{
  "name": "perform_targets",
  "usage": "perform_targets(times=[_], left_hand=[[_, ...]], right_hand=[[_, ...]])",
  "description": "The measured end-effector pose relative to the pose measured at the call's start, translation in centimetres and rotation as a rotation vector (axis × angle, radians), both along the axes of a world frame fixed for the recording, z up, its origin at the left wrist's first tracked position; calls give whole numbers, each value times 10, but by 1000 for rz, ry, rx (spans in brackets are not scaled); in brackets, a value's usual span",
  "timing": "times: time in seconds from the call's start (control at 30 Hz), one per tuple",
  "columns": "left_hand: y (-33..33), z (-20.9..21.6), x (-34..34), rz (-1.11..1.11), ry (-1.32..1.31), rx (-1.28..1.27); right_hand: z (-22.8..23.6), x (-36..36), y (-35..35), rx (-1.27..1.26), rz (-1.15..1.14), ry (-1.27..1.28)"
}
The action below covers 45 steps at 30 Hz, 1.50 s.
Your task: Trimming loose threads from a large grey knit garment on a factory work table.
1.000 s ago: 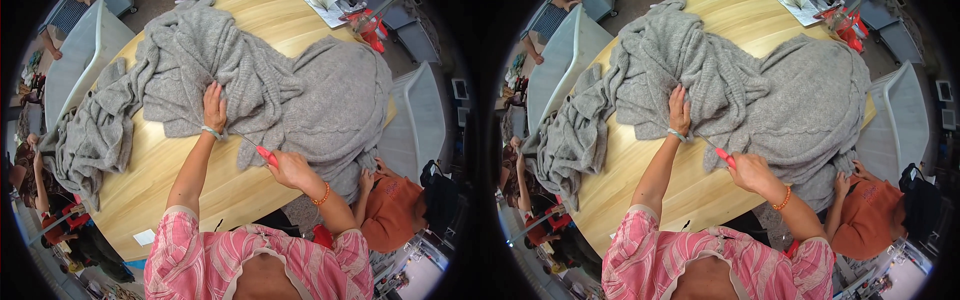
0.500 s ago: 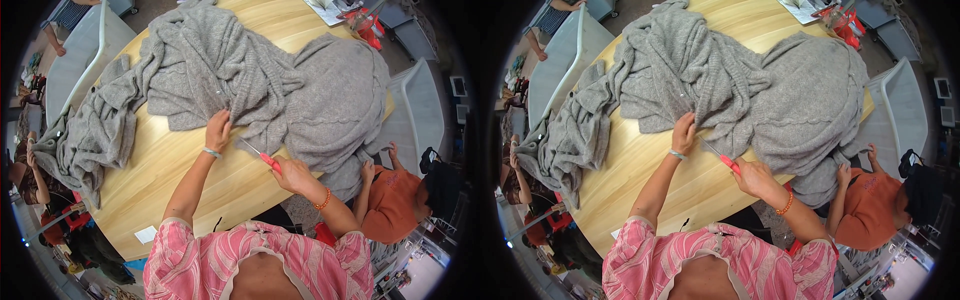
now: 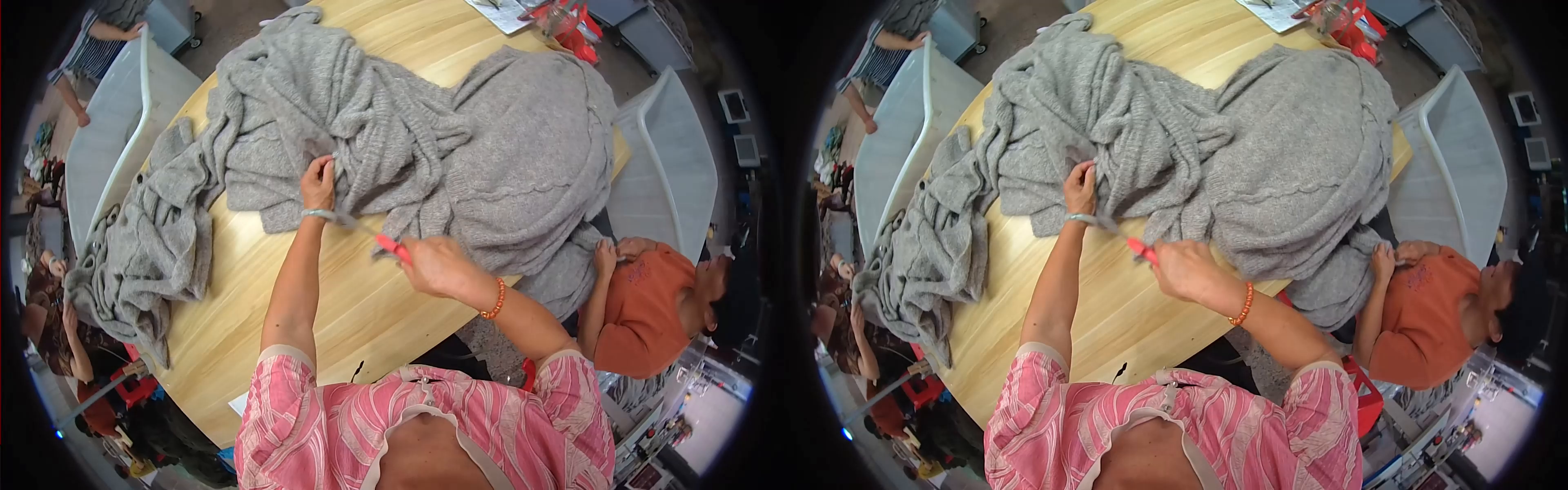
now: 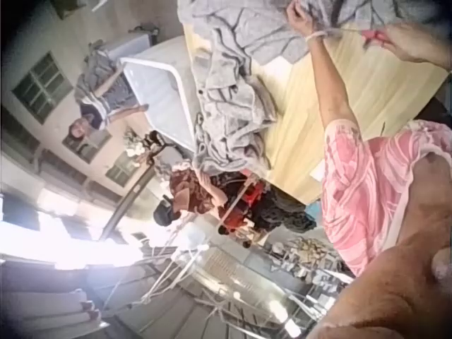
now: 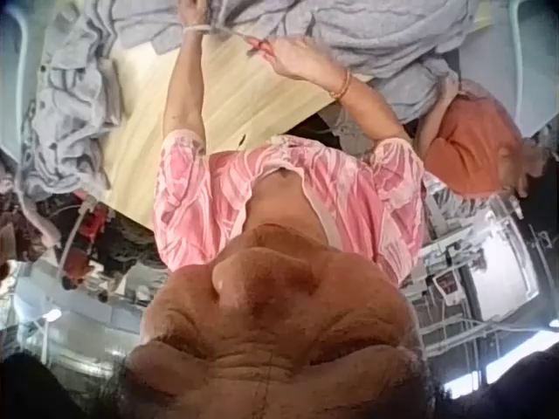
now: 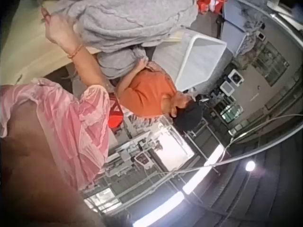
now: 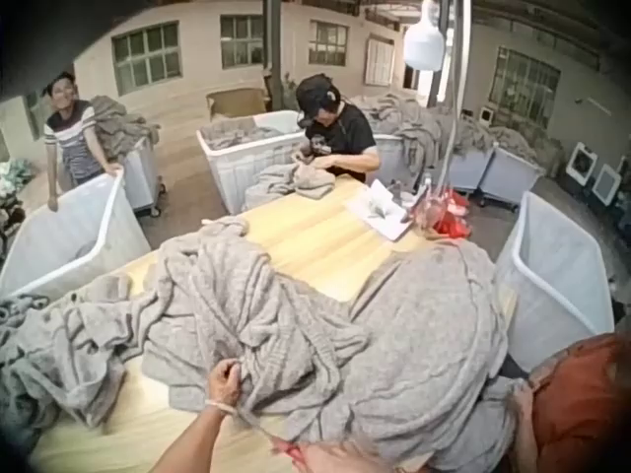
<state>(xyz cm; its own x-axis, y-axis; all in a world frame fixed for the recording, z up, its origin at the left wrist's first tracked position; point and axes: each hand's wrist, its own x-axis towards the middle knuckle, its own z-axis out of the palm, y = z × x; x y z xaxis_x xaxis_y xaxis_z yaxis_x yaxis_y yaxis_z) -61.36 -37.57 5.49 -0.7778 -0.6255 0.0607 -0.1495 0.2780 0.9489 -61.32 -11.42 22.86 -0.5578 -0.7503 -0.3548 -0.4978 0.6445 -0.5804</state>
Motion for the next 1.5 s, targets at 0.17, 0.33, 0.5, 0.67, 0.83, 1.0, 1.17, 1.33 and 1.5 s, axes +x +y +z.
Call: perform_targets(times=[0.17, 0.33, 0.5, 0.67, 0.83, 1.0, 1.17, 1.33, 1.5], left_hand=[[-5, -11, 16, -43, 106, 393], [38, 18, 14, -69, 127, -72], [-10, 88, 64, -76, -15, 611], [-72, 182, 193, -88, -24, 651], [-67, 170, 356, -133, -345, 601], [-12, 109, 442, -165, -1254, -12], [5, 100, 404, 160, -1211, -425], [-19, 121, 241, 67, -263, -152], [4, 134, 74, -145, 7, -570]], right_hand=[[-2, -3, 8, 30, -43, -54], [-14, -9, 20, -98, -158, -39], [-4, -16, 22, -210, -313, -34], [-17, -13, 47, -246, -391, 76], [-25, 7, 43, -185, -375, -34], [-24, 26, 28, -174, -284, -43], [-22, 34, 25, -88, -280, -61], [-22, 31, 23, -52, -288, -57], [-21, 31, 24, -81, -303, -36]])
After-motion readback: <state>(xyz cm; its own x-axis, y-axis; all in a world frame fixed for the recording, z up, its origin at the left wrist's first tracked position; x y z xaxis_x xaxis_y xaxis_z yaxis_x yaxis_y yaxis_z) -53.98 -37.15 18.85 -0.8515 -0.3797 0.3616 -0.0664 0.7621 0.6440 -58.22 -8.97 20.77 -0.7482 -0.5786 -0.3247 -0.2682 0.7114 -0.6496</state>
